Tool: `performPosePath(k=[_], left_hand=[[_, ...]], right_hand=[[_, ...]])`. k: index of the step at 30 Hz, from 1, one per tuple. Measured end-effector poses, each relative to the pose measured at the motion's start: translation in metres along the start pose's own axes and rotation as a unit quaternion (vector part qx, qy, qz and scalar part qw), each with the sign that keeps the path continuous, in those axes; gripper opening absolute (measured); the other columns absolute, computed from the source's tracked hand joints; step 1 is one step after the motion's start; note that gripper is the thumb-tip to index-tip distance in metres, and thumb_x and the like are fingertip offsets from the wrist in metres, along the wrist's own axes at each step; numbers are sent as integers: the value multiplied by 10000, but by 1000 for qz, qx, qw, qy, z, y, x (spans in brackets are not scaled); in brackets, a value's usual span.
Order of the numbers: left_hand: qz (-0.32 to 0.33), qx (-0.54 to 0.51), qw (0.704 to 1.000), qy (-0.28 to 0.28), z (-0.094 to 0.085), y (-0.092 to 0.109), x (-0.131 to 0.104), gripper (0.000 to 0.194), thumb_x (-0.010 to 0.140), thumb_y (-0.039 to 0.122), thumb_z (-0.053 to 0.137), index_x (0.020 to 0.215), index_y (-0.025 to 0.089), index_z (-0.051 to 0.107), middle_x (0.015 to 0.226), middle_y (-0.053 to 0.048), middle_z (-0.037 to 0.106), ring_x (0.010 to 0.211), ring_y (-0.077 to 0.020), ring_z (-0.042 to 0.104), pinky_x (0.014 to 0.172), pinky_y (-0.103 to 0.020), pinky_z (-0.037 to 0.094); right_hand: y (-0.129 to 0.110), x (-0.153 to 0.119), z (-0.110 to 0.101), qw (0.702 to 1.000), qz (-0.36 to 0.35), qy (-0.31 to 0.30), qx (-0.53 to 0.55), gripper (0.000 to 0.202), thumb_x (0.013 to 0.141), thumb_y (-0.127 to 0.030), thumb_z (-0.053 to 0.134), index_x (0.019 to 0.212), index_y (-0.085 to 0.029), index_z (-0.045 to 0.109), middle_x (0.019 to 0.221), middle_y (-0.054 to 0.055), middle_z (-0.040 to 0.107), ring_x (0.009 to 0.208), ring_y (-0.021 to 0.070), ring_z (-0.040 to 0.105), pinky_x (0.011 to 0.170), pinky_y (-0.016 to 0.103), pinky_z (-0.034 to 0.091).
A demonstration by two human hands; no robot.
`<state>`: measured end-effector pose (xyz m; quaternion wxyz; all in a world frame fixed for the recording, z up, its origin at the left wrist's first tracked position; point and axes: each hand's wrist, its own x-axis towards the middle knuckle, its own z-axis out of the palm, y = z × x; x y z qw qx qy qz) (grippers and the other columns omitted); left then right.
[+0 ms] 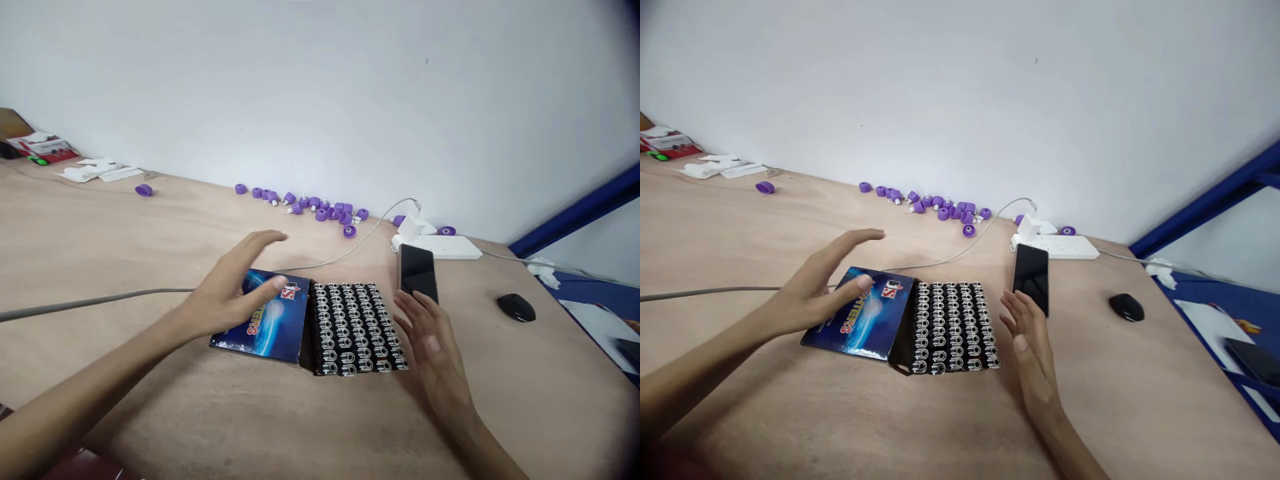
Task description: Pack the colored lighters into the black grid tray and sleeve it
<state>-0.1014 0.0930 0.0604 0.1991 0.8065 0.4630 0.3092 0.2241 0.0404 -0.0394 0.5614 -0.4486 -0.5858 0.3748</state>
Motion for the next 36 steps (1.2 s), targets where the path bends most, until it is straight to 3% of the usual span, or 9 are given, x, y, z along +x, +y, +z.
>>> performPosePath(k=[1,3,7,12,15,20,23,28,36], left_hand=[[-31,-58,996,56,6,-9,-6,499,954,507,457,1383,251,445,1443,-100,487,1351,-307,419,1137,-543,305],[-94,-197,971,103,18,-26,-18,441,967,486,386,1296,223,516,1404,-92,532,1349,-313,433,1141,-533,310],[-161,-336,924,87,38,-45,-35,500,919,515,374,1281,202,524,1414,-119,525,1341,-357,443,1091,-532,385],[-138,-383,911,62,45,-52,-40,592,849,505,481,1374,235,433,1479,-111,452,1339,-362,440,1057,-494,423],[-168,-411,895,40,46,-55,-44,624,829,443,547,1402,255,389,1454,-99,461,1265,-354,499,1007,-459,455],[-213,-455,863,61,50,-53,-49,630,802,406,595,1391,282,412,1365,-57,512,1166,-327,542,921,-372,481],[-212,-486,845,75,53,-52,-48,620,775,415,629,1354,287,449,1369,-48,505,1144,-314,547,897,-349,482],[-203,-480,848,91,55,-52,-47,593,761,410,638,1318,275,485,1368,-54,511,1174,-322,526,922,-357,452],[-206,-472,854,74,50,-48,-47,649,805,395,597,1423,302,427,1505,-41,417,1380,-379,352,1058,-440,369]], right_hand=[[5,2,4,999,31,4,33,503,986,-462,387,1439,-243,386,1497,158,450,1381,300,433,1081,514,416],[12,4,14,995,68,-2,67,525,987,-465,376,1464,-247,363,1525,141,420,1404,285,402,1123,509,366],[11,3,33,994,80,-40,62,605,954,-472,449,1503,-252,321,1552,106,377,1439,287,326,1173,507,271],[10,0,41,994,85,-4,74,571,966,-448,413,1495,-243,347,1500,100,448,1435,277,329,1186,496,233],[6,0,46,992,99,16,77,590,951,-449,444,1495,-239,360,1526,93,421,1431,288,335,1189,498,220],[-10,-1,61,981,144,65,111,594,917,-401,532,1484,-289,393,1534,26,431,1407,282,380,1157,449,303],[-17,-1,67,979,155,70,111,615,906,-403,546,1489,-294,383,1536,14,426,1418,280,362,1166,441,284],[-15,2,67,980,156,72,98,629,895,-402,545,1492,-302,372,1544,17,409,1429,288,334,1188,468,223],[-2,23,62,987,116,76,82,594,867,-331,551,1451,-269,461,1498,31,483,1403,301,384,1182,498,233]])
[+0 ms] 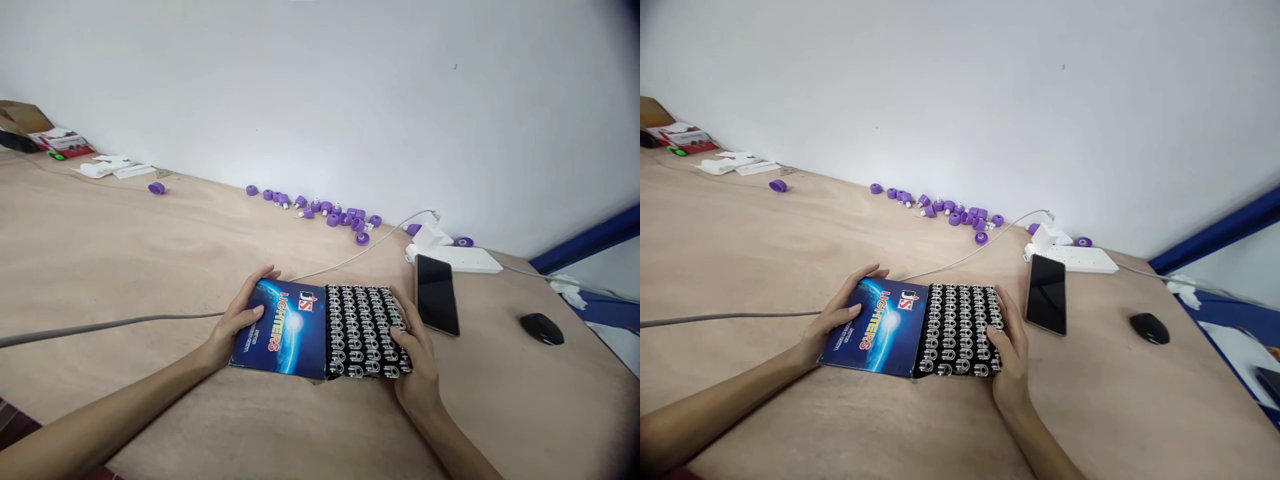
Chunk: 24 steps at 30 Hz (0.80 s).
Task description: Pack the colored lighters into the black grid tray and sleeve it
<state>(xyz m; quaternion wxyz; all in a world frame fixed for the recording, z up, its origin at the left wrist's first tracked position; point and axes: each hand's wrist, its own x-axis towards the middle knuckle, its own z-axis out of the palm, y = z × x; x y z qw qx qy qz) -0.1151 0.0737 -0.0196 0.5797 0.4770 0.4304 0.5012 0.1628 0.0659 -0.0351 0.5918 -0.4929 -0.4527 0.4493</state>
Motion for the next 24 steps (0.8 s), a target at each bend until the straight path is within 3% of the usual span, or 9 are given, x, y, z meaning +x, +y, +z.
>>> performPosePath(k=[5,10,13,15,17,19,22,24], left_hand=[[8,17,1000,11,2,-1,-1,677,820,393,574,1466,309,389,1533,-42,392,1438,-371,264,1150,-498,244],[18,38,999,-11,-4,-4,6,661,834,403,557,1466,311,386,1546,-36,376,1433,-377,279,1156,-529,247],[29,117,992,-33,-11,6,7,577,872,404,539,1433,304,443,1520,-43,415,1420,-385,301,1167,-550,229],[82,216,972,-45,-11,19,3,479,914,370,509,1389,315,493,1557,-35,348,1436,-378,271,1170,-565,222],[183,335,922,-60,-4,33,-6,394,928,299,504,1319,309,546,1599,-29,242,1458,-362,226,1170,-570,228],[289,450,842,-72,11,44,-19,341,887,214,556,1224,260,589,1581,-71,263,1450,-357,247,1165,-575,244],[365,567,723,-153,43,48,-36,283,856,153,578,1138,177,591,1464,-173,413,1415,-357,318,1168,-603,229],[352,607,688,-183,61,41,-41,231,855,142,581,1086,135,600,1387,-212,481,1411,-374,316,1160,-608,254]], right_hand=[[3,7,-2,1000,-5,-5,12,572,859,-315,574,1424,-272,502,1496,19,490,1397,297,397,1183,491,239],[4,5,0,1000,-1,-6,5,580,868,-314,562,1440,-287,476,1513,13,466,1388,303,414,1184,507,244],[3,4,-3,999,-6,-29,-30,590,901,-376,543,1473,-312,418,1564,4,385,1436,305,333,1199,520,202],[1,4,-11,995,-10,-73,-64,646,929,-504,493,1523,-329,307,1603,5,305,1476,301,242,1210,527,165],[-1,5,-23,984,-21,-147,-99,856,871,-713,450,1566,-327,134,1628,35,234,1493,315,181,1205,539,176],[-2,8,-37,962,-33,-230,-143,1170,693,-878,486,1570,-307,-35,1640,87,174,1492,353,160,1187,563,210],[0,16,-55,921,-53,-310,-231,1408,536,-866,646,1553,-286,-136,1648,140,74,1490,397,111,1178,608,172],[3,22,-61,900,-70,-330,-278,1413,578,-751,753,1547,-279,-161,1649,149,24,1493,398,79,1178,622,138]])
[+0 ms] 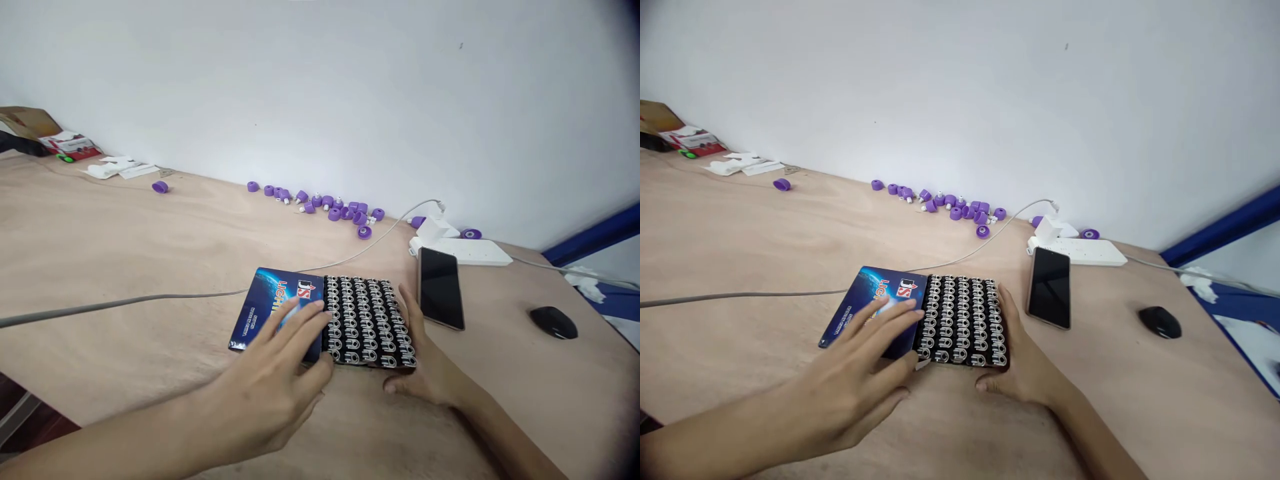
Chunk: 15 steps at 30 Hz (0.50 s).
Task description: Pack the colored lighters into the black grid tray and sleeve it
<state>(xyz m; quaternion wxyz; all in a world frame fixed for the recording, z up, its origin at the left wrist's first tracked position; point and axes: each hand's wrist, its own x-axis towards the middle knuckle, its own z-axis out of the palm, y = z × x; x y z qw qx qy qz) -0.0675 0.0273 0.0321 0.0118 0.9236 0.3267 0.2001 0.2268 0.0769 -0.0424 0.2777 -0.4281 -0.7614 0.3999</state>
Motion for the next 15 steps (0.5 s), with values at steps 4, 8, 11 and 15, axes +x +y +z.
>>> performPosePath(k=[4,8,11,15], left_hand=[[-23,-47,999,3,18,6,2,283,807,18,537,1051,132,626,1385,-209,495,1412,-360,322,1156,-616,264],[-17,-167,986,-3,19,-4,-5,384,782,-2,525,1038,225,699,1492,-114,432,1407,-372,347,1171,-621,230],[-18,-201,979,-22,15,-4,-8,467,783,-15,500,1116,243,701,1530,-110,385,1417,-381,329,1171,-635,206],[-40,-242,969,-21,1,-6,-5,534,825,56,572,1302,292,615,1506,-107,426,1395,-378,364,1159,-609,257]], right_hand=[[7,4,-1,998,-5,-12,-57,1347,673,-491,817,1540,-271,-190,1643,162,35,1491,389,120,1161,623,200],[6,5,2,998,-13,-1,-68,1301,695,-427,806,1543,-289,-171,1636,168,89,1460,387,240,1132,616,271],[5,5,3,998,-13,7,-66,1303,679,-410,816,1551,-283,-145,1630,166,126,1449,385,270,1131,596,289],[6,3,5,996,-27,24,-86,1319,648,-402,830,1560,-261,-113,1608,174,191,1450,397,254,1134,599,285]])
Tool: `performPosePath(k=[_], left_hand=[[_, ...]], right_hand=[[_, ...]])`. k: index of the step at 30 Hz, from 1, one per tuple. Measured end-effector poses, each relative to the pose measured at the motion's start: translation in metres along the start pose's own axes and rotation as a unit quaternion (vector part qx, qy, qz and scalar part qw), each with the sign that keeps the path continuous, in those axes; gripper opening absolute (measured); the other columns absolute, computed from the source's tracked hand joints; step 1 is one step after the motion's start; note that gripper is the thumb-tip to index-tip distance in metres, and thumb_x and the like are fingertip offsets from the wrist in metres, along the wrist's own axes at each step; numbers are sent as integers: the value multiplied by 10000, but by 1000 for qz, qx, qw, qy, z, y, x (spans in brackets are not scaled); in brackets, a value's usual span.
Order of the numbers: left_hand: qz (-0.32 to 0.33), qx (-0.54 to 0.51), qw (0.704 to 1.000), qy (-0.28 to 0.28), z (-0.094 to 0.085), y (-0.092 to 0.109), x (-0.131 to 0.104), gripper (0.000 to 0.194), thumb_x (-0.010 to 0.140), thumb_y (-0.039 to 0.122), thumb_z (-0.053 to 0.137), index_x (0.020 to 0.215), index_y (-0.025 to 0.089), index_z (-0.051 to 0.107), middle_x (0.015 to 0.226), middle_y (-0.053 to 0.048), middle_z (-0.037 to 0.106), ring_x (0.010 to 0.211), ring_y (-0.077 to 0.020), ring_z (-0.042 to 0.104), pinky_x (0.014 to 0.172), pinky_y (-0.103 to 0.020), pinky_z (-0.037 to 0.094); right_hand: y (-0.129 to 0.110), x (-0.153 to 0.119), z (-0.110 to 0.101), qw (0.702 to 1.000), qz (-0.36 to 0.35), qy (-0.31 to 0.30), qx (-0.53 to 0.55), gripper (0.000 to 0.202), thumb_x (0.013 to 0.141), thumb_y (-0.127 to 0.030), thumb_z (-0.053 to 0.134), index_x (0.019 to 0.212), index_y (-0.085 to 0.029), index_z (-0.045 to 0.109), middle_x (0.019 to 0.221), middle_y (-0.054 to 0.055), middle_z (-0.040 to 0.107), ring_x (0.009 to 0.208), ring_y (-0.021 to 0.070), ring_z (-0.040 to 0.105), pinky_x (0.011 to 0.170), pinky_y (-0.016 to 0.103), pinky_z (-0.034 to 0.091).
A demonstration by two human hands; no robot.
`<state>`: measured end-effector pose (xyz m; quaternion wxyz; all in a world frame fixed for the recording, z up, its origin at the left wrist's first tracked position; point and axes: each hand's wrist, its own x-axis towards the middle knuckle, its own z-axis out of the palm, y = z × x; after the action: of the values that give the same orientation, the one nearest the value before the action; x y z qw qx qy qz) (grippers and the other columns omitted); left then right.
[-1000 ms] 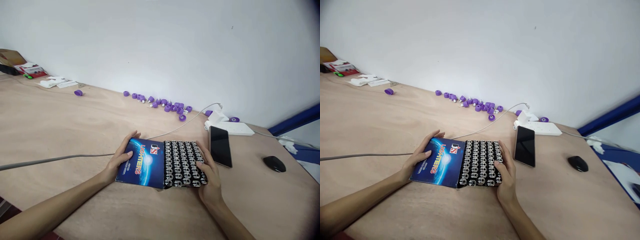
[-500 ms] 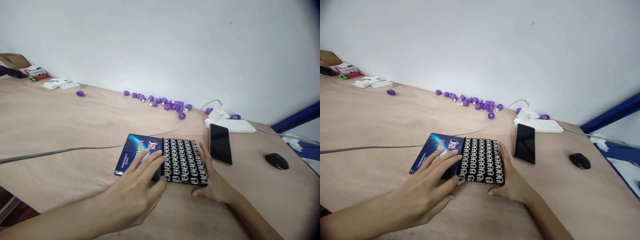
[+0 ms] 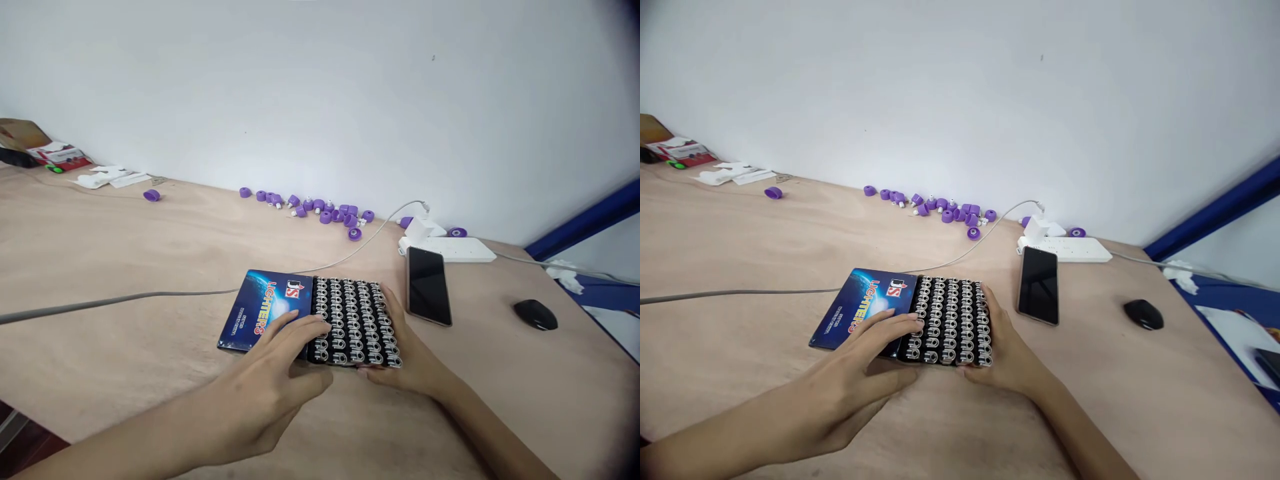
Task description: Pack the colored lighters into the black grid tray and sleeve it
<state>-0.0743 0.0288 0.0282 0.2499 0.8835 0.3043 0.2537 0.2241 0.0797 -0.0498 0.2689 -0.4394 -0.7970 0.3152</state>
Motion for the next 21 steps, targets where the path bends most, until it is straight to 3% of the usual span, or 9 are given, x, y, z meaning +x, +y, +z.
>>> performPosePath(k=[3,5,7,10,13,21], left_hand=[[-65,-36,993,90,-22,-10,0,553,795,199,707,1319,337,599,1477,-68,466,1345,-395,410,1134,-589,305],[-146,-66,969,188,-36,-27,-2,511,800,280,718,1297,334,614,1437,-54,507,1319,-395,429,1140,-577,281],[-209,-117,939,248,-41,-49,-4,502,845,395,668,1331,305,583,1441,-58,502,1352,-391,387,1168,-546,215],[-278,-289,879,258,-34,-76,-4,531,899,533,549,1350,251,547,1445,-85,507,1372,-378,376,1138,-485,282],[-283,-406,828,264,-19,-86,0,563,857,540,583,1334,248,527,1443,-88,510,1320,-377,448,1040,-436,402],[-269,-476,779,308,-9,-92,2,455,823,438,644,1213,214,577,1317,-75,603,1145,-335,586,844,-357,507]], right_hand=[[0,-2,1,1000,-5,1,-21,1310,652,-416,823,1558,-269,-112,1614,176,169,1455,409,234,1134,618,272],[0,-4,2,1000,-4,0,-30,1294,661,-428,815,1560,-271,-102,1617,178,160,1458,416,224,1127,618,288],[0,-5,2,999,-8,5,-39,1283,663,-435,812,1563,-263,-87,1614,186,168,1459,424,217,1121,615,306],[-1,-6,4,998,-23,15,-56,1278,654,-437,820,1570,-254,-52,1598,191,225,1449,436,239,1108,621,333],[-5,-5,6,996,-41,33,-69,1260,636,-438,835,1577,-266,15,1574,175,304,1420,446,308,1087,618,380],[-16,-13,19,986,-73,75,-127,1298,635,-441,817,1567,-299,-74,1557,155,336,1349,473,414,1015,615,469]])
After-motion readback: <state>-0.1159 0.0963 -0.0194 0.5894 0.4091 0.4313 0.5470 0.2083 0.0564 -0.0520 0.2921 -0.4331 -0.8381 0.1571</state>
